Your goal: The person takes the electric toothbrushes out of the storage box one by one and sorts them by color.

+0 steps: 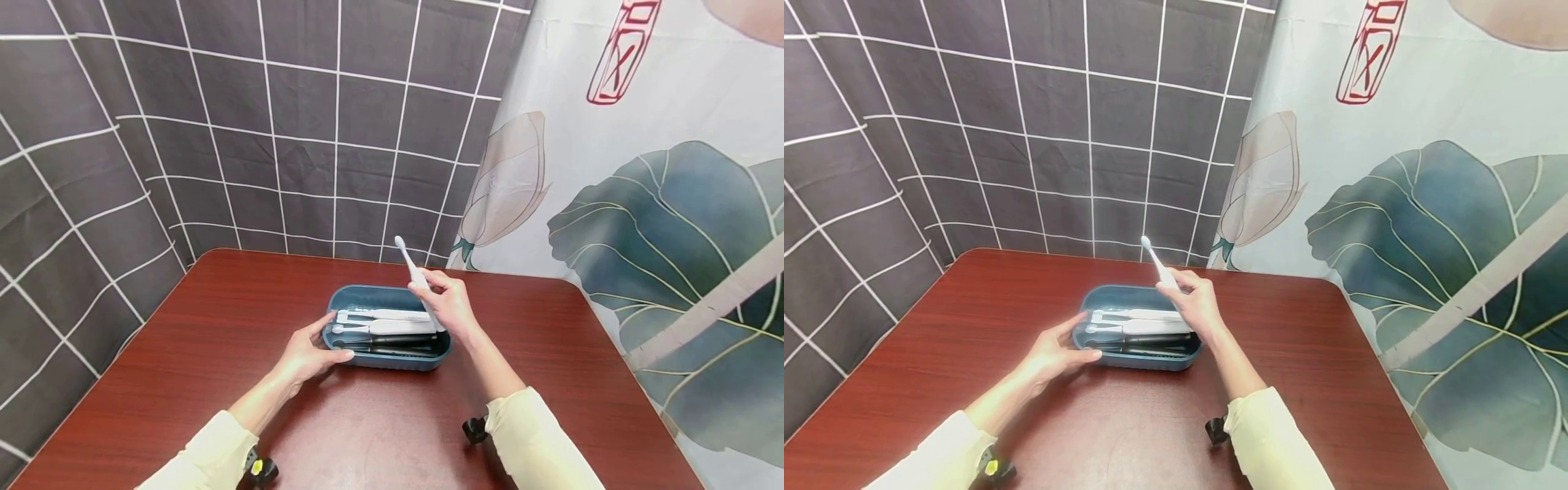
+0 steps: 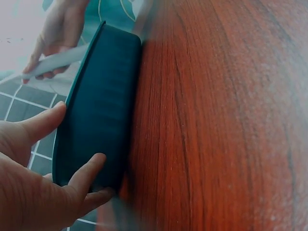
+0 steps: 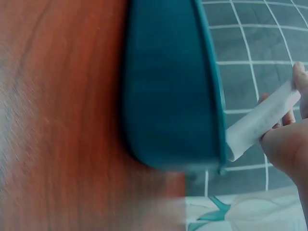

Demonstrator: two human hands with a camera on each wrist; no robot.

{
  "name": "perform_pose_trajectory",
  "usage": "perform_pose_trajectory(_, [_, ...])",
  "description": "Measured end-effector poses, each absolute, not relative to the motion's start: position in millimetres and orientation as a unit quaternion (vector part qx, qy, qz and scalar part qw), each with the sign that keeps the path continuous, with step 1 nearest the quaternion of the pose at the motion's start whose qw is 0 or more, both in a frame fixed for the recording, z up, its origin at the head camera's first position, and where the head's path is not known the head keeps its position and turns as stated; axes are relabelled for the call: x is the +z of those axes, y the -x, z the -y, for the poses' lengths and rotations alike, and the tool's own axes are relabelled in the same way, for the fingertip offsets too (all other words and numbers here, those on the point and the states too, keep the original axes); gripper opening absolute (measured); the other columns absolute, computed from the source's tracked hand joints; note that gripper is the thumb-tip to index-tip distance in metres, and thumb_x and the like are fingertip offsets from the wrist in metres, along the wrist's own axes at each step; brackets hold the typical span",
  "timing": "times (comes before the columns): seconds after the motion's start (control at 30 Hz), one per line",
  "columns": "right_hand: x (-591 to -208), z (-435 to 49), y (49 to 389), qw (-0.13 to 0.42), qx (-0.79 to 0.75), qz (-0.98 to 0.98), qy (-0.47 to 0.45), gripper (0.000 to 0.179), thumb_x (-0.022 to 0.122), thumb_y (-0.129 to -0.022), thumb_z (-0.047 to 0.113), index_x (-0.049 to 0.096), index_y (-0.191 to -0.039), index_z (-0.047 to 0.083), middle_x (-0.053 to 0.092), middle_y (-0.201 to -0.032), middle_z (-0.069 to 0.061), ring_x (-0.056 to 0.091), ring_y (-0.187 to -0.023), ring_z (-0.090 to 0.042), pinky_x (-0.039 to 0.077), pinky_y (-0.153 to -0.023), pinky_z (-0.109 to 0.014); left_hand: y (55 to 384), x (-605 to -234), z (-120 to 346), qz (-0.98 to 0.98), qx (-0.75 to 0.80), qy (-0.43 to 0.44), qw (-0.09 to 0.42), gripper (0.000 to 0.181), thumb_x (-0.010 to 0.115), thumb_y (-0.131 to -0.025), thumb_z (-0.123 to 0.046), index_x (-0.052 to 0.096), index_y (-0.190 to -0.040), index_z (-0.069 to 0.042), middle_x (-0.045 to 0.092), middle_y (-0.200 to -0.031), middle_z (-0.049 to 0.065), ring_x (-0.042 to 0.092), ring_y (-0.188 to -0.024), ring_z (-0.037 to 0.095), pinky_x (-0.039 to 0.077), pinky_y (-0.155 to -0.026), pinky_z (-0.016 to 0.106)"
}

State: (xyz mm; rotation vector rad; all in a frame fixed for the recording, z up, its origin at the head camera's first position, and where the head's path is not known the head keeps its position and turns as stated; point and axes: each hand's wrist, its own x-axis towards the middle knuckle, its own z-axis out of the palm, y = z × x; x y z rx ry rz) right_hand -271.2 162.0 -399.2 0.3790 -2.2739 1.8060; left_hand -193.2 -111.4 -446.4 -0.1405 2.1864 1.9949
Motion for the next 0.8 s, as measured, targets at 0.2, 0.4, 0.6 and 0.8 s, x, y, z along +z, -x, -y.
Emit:
perform_pose_trajectory(0.2, [-389.0,-189.3,275.1,0.137,0.644,0.748,-0.085,0.037,0.080,-0.087,0.008,0.072,-0.122,0.001,0.068,-0.089,0.002,0.062,-0.076,-0.010,0.051,-0.064,-0.022,194.8,-447.8,111.5,-0.735,0.671,0.051,0.081,0.092,0.091,-0.072,-0.007,0.046,-0.152,-0.016,0.051,-0.145,0.022,0.051,-0.132,0.033,0.057,-0.081,0.032])
perform_pose_trajectory(0.4, [-388.1,-226.5,283.2,0.166,0.666,0.726,-0.038,0.044,0.079,-0.089,0.013,0.067,-0.128,-0.002,0.071,-0.087,0.006,0.062,-0.075,-0.010,0.051,-0.066,-0.023,194.9,-447.7,112.3,-0.741,0.664,0.051,0.080,0.093,0.092,-0.072,-0.010,0.046,-0.152,-0.015,0.051,-0.145,0.022,0.050,-0.133,0.035,0.056,-0.088,0.039])
perform_pose_trajectory(0.6, [-395.4,-264.4,293.0,0.212,0.692,0.690,0.033,0.046,0.080,-0.087,0.013,0.066,-0.129,-0.001,0.070,-0.093,0.008,0.059,-0.080,-0.010,0.050,-0.069,-0.021,194.5,-447.3,112.2,-0.741,0.664,0.053,0.081,0.093,0.092,-0.072,-0.010,0.046,-0.152,-0.015,0.050,-0.146,0.022,0.050,-0.133,0.035,0.056,-0.089,0.040])
perform_pose_trajectory(0.8, [-407.3,-291.9,298.9,0.227,0.696,0.676,0.081,0.046,0.080,-0.087,0.013,0.067,-0.129,0.002,0.069,-0.100,0.008,0.057,-0.088,-0.011,0.047,-0.074,-0.021,193.8,-448.1,111.7,-0.739,0.666,0.056,0.083,0.093,0.092,-0.072,-0.009,0.046,-0.152,-0.016,0.050,-0.146,0.021,0.051,-0.132,0.035,0.057,-0.086,0.040])
